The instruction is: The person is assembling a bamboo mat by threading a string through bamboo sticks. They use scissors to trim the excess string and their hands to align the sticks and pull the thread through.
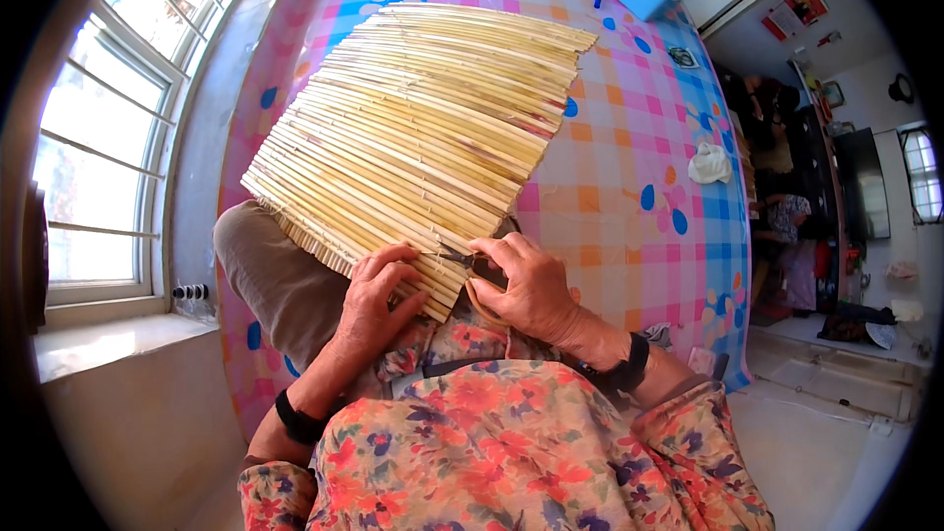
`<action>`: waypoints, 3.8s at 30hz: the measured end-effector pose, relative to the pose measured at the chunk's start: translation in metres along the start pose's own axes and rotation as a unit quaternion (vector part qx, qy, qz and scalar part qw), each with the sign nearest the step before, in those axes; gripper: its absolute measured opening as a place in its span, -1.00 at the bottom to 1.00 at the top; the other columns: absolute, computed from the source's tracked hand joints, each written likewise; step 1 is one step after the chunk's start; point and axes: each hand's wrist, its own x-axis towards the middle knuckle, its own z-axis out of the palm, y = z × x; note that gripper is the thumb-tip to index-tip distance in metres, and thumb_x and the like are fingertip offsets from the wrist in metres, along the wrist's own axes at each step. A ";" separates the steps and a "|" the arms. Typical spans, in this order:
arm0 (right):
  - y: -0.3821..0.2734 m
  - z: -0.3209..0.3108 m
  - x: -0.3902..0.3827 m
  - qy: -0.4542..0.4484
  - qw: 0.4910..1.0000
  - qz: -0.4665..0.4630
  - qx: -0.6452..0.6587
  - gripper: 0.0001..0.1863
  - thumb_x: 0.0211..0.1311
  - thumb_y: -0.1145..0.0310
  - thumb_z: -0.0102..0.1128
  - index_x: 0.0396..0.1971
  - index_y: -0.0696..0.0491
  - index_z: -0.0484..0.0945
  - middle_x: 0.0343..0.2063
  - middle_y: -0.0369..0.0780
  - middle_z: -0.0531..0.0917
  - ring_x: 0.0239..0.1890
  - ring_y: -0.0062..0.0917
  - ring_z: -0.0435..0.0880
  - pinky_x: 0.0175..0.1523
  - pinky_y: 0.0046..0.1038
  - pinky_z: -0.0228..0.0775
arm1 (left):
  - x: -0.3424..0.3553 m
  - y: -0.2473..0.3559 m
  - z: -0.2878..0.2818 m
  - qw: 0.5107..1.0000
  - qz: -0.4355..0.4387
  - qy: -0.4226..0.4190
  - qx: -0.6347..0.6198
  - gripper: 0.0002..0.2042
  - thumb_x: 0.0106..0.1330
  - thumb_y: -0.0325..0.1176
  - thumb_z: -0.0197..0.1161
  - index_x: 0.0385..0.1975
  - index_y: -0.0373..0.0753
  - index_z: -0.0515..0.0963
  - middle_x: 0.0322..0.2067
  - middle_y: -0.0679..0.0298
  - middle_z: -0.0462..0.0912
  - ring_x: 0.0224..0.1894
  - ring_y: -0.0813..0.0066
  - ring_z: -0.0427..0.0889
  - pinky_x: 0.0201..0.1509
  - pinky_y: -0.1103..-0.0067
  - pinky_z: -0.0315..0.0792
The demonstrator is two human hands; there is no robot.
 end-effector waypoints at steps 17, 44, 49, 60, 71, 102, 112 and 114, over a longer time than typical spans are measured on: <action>0.021 0.007 0.003 0.036 0.984 -0.138 -0.110 -0.55 -0.10 0.40 0.36 -0.11 0.06 0.52 -0.34 -0.18 0.51 -0.24 -0.27 0.55 -0.18 -0.34 0.47 | 0.006 0.000 0.002 0.999 -0.019 -0.023 0.014 -0.68 -0.02 -0.41 0.38 -0.23 -0.21 0.52 -0.06 0.20 0.51 0.05 0.15 0.44 0.14 0.32 0.27; 0.070 -0.016 0.009 0.118 0.913 0.172 0.349 -0.43 0.10 0.28 0.40 0.07 0.20 0.41 -0.34 -0.30 0.52 -0.36 -0.72 0.49 -0.32 -0.60 0.42 | 0.059 0.020 0.017 0.986 -0.110 -0.061 0.113 -0.79 0.07 -0.32 0.36 -0.45 -0.30 0.52 -0.33 0.11 0.49 -0.15 0.08 0.45 -0.03 0.32 0.34; 0.086 0.017 0.047 0.141 0.813 0.207 0.525 -0.25 0.08 0.07 0.42 0.12 0.26 0.33 -0.25 -0.24 0.52 -0.25 -0.65 0.53 -0.13 -0.63 0.42 | 0.065 0.022 0.019 0.984 -0.119 -0.077 0.104 -0.85 0.09 -0.36 0.30 -0.50 -0.31 0.54 -0.36 0.09 0.49 -0.17 0.08 0.46 -0.03 0.32 0.36; 0.066 0.034 0.069 0.162 0.790 0.186 0.562 -0.55 0.15 0.37 0.36 -0.03 0.17 0.38 -0.19 -0.23 0.58 -0.12 -0.61 0.55 -0.01 -0.55 0.45 | 0.076 0.011 0.009 0.974 -0.158 -0.162 0.031 -0.87 0.08 -0.41 0.24 -0.51 -0.36 0.56 -0.40 0.10 0.48 -0.31 0.19 0.52 -0.21 0.44 0.41; 0.071 0.043 0.065 0.171 0.829 0.153 0.510 -0.56 0.19 0.44 0.29 0.01 0.20 0.34 -0.13 -0.19 0.57 -0.07 -0.57 0.55 0.03 -0.53 0.46 | 0.065 0.010 0.014 0.965 -0.222 -0.115 -0.076 -0.89 0.10 -0.43 0.17 -0.54 -0.34 0.55 -0.39 0.08 0.48 -0.22 0.09 0.48 -0.12 0.37 0.39; 0.078 0.049 0.063 0.187 0.854 0.142 0.464 -0.60 0.21 0.35 0.30 -0.07 0.20 0.37 -0.22 -0.19 0.59 -0.16 -0.57 0.54 -0.01 -0.50 0.41 | 0.068 0.020 0.016 0.863 -0.415 -0.097 -0.271 -0.80 0.26 -0.43 0.23 -0.22 -0.38 0.42 -0.46 0.23 0.57 -0.49 0.59 0.48 -0.40 0.65 0.40; 0.080 0.026 0.053 0.124 0.875 0.162 0.440 -0.58 0.22 0.33 0.30 -0.05 0.21 0.36 -0.26 -0.22 0.59 -0.23 -0.62 0.56 -0.11 -0.55 0.45 | 0.054 0.017 0.010 0.861 -0.380 -0.046 -0.334 -0.87 0.26 -0.52 0.20 -0.25 -0.32 0.42 -0.44 0.27 0.56 -0.47 0.57 0.55 -0.37 0.64 0.48; 0.066 -0.009 0.040 0.044 0.878 0.246 0.409 -0.54 0.23 0.22 0.29 -0.03 0.18 0.37 -0.42 -0.28 0.58 -0.43 -0.72 0.59 -0.38 -0.65 0.46 | 0.048 0.017 0.009 0.853 -0.372 -0.004 -0.366 -0.89 0.28 -0.53 0.18 -0.25 -0.31 0.43 -0.44 0.27 0.57 -0.48 0.57 0.57 -0.37 0.63 0.50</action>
